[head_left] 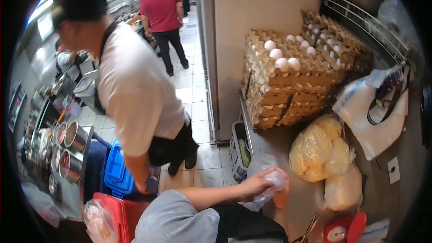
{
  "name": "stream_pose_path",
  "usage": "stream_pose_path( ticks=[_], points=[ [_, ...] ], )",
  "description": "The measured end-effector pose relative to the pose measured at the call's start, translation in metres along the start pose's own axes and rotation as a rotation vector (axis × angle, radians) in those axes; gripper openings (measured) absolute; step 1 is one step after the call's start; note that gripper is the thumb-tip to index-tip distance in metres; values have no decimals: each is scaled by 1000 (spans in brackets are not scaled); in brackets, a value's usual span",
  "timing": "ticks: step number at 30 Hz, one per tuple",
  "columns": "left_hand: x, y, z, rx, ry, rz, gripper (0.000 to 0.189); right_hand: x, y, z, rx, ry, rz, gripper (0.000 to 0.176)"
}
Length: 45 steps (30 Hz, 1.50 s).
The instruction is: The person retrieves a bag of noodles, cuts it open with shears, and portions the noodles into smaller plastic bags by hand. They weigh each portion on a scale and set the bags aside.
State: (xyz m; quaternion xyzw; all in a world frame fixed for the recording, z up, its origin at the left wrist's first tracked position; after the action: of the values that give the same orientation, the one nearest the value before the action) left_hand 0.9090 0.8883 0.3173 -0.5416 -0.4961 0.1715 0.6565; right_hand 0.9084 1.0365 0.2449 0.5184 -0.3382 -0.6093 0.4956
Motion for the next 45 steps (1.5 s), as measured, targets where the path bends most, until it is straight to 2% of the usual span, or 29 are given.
stream_pose_path(
  ticks=[1, 2, 5, 8, 9, 11, 14, 17, 19, 20, 22, 23, 24, 25, 26, 27, 28, 29, 30, 31, 33, 34, 35, 37, 38, 41, 42, 44, 45],
  points=[
    [11, -9, 1, -142, 75, -133, 35, -16, -17, -1, -24, -24, -82, 62],
    [14, -7, 4, -190, 102, -171, 35, -32, -28, -8, -82, -165, -109, 44],
    [22, 9, 16, -230, 97, -125, 34, -67, 24, -36, 19, -256, -249, 51],
    [30, 3, 20, -150, 87, -147, 34, -67, 59, -72, -145, -502, -532, 62],
    [32, -2, 20, -115, 91, -178, 33, -61, 61, -75, -234, -520, -509, 65],
    [36, 6, 21, -182, 276, -121, 33, -51, 59, -79, -407, -554, -460, 70],
    [47, 8, 10, -192, 514, -66, 34, -77, 17, -75, -23, -698, -842, 59],
    [41, 6, 5, -210, 585, -9, 41, -148, -86, -107, 152, -844, 243, 44],
    [36, -7, -2, -237, 536, -111, 46, -160, -61, -110, 239, -839, 667, 37],
    [28, -9, -1, -132, 570, -11, 54, -165, -44, -105, 273, -837, 881, 35],
    [-2, 7, 10, 58, 473, 566, 61, -170, -26, -101, 275, -705, 959, 37],
    [-29, 22, 22, -19, 273, 831, 59, -174, -14, -108, 287, -662, 989, 39],
    [-46, 19, 32, 279, 30, 1086, 54, -171, 10, -114, 309, -529, 903, 40],
    [-75, 22, 41, 138, -158, 1130, 50, -168, 30, -120, 343, -411, 823, 42],
    [-103, 30, 52, 120, -429, 1253, 53, -187, -1, -133, 321, -15, 873, 49],
    [-108, 25, 60, -80, -528, 805, 45, -171, 34, -125, 398, 44, 856, 54],
    [-123, 42, 71, -43, -489, 703, 46, -163, 45, -128, 564, 52, 841, 61],
    [-121, 51, 78, -124, -366, 387, 41, -166, 42, -132, 569, 126, 751, 54],
    [-101, 49, 79, -243, -276, 43, 38, -181, 13, -142, 490, -17, 470, 47],
    [-71, 42, 75, -334, -137, -43, 38, -197, -24, -157, 414, -137, 181, 40],
    [-36, 47, 65, -398, 161, 11, 39, -239, -73, -189, 633, -533, -155, 24],
    [-19, 50, 62, -439, 305, -97, 44, -246, -89, -202, 599, -732, 71, 20],
    [-14, 56, 63, -412, 308, -107, 44, -250, -97, -213, 545, -926, 296, 16],
    [-9, 63, 65, -349, 304, -121, 43, -242, -94, -222, 538, -1031, 571, 17],
    [-58, 103, 92, -287, 555, -32, 37, -238, -90, -224, 523, -1078, 710, 19],
    [-54, 105, 117, 13, 255, 1212, 28, -222, -76, -237, 468, -1050, 1031, 18],
    [-53, 106, 125, 166, 202, 1496, 36, -214, -54, -228, 330, -919, 1052, 19],
    [-45, 111, 133, 193, 187, 1616, 44, -200, -15, -211, 59, -651, 1067, 24],
    [-42, 114, 133, 200, 182, 1676, 48, -200, -13, -214, 141, -581, 772, 30]
  ],
)
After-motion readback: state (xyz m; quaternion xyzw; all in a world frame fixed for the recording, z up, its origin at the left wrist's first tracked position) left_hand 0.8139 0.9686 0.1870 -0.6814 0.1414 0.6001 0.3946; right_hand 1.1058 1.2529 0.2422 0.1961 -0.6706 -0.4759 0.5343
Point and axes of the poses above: each hand's wrist, its own z-axis towards the middle knuckle, its own x-axis out of the palm, y = z × x, the point moved 3 cm from there along z, towards the middle knuckle, and after that the axes turned 12 degrees about z, right-handed, at the moved point
